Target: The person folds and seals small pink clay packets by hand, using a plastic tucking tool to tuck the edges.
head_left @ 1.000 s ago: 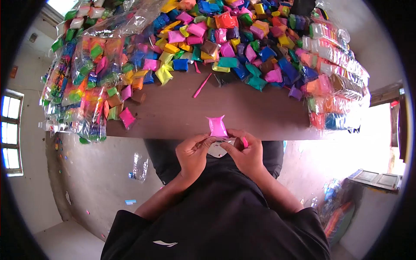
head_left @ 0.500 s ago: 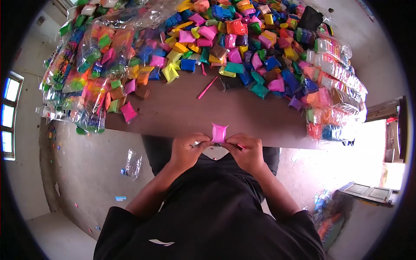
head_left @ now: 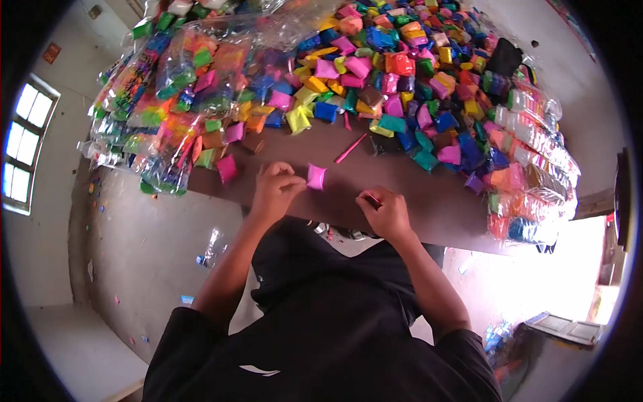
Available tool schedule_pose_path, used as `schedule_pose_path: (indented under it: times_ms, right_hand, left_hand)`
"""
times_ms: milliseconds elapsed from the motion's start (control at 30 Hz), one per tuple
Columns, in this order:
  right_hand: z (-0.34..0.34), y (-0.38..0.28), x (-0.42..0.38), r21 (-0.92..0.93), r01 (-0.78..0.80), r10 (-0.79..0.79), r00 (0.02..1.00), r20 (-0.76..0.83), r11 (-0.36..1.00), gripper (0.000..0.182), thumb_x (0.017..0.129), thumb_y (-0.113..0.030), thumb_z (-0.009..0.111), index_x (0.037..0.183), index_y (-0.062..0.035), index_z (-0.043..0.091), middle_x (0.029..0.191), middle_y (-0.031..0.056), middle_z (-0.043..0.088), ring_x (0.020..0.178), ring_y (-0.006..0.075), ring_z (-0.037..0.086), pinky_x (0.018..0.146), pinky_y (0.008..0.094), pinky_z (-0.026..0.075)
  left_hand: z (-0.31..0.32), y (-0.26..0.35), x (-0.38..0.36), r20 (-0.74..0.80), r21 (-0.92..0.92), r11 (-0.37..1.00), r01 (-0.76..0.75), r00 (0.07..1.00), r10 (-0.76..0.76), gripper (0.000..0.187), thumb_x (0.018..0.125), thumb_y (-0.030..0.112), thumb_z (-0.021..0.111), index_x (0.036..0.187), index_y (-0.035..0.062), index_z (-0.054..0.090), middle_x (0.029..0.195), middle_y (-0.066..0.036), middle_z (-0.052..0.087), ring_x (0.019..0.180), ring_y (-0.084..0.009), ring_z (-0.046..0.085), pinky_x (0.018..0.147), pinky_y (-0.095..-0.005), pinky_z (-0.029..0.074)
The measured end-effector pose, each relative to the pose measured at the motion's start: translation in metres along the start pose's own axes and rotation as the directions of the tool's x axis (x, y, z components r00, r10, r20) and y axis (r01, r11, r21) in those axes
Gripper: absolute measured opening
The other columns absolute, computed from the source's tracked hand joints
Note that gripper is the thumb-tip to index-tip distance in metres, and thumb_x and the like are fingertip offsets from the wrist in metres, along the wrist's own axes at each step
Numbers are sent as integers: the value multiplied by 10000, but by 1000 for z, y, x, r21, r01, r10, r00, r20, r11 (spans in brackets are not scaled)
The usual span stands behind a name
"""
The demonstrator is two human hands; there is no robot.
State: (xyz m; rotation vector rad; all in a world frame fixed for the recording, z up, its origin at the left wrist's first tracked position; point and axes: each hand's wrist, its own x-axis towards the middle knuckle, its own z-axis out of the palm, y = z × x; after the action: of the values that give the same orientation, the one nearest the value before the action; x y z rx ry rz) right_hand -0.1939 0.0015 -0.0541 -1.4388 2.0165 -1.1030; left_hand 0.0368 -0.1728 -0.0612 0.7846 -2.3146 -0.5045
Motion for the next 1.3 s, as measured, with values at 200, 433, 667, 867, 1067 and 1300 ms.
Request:
schedule_pose_path:
  times_ms: [200,433,667,867,1067,1300]
  right_hand:
    - [3,2,-4,-35,70,-74,992,-101,997,126,866,-189,740,913,-73,748,887,162,713,822,390,692,727,445,552]
    - [5,3,-6,-62,79,-85,991,-105,995,118,845,-147,725,935,-73,746,901,172,705,828,395,689,731,456,550]
    - [2,1,-8,0,78,-78,992,-95,997,122,829,-107,731,944,-71,746,910,165,705,832,395,686,737,457,552]
    - [7,11,-7,-26,129,-131,985,-115,991,127,834,-109,727,951,-64,744,902,159,698,852,393,681,741,454,551]
    - [6,9,-8,-25,135,-137,984,-115,991,127,840,-120,722,953,-68,742,890,158,691,842,394,676,736,461,545]
    - [4,6,-8,-14,132,-133,984,-115,991,115,842,-125,719,944,-75,735,881,152,686,823,399,670,725,462,541]
  left_hand:
    - [-1,4,-6,21,-144,984,100,995,-98,407,820,157,796,1192,65,661,1056,-132,643,1017,-333,598,905,-441,490]
    - [37,61,19,-177,179,954,241,962,-210,386,886,264,753,1153,49,577,1046,-189,641,979,-397,633,841,-497,505]
    - [45,57,22,-146,277,930,240,968,-206,367,860,221,778,1124,71,572,1005,-157,651,952,-389,645,841,-498,504]
    - [45,57,18,-164,331,920,209,973,-162,395,846,204,778,1151,69,567,1009,-164,645,949,-391,644,816,-503,505]
    - [42,49,19,-164,348,910,227,970,-180,400,839,184,780,1160,73,570,1020,-165,648,951,-389,645,831,-499,503]
    - [41,52,19,-146,352,902,249,967,-210,411,857,198,764,1192,61,569,1080,-171,632,1001,-386,631,858,-498,499]
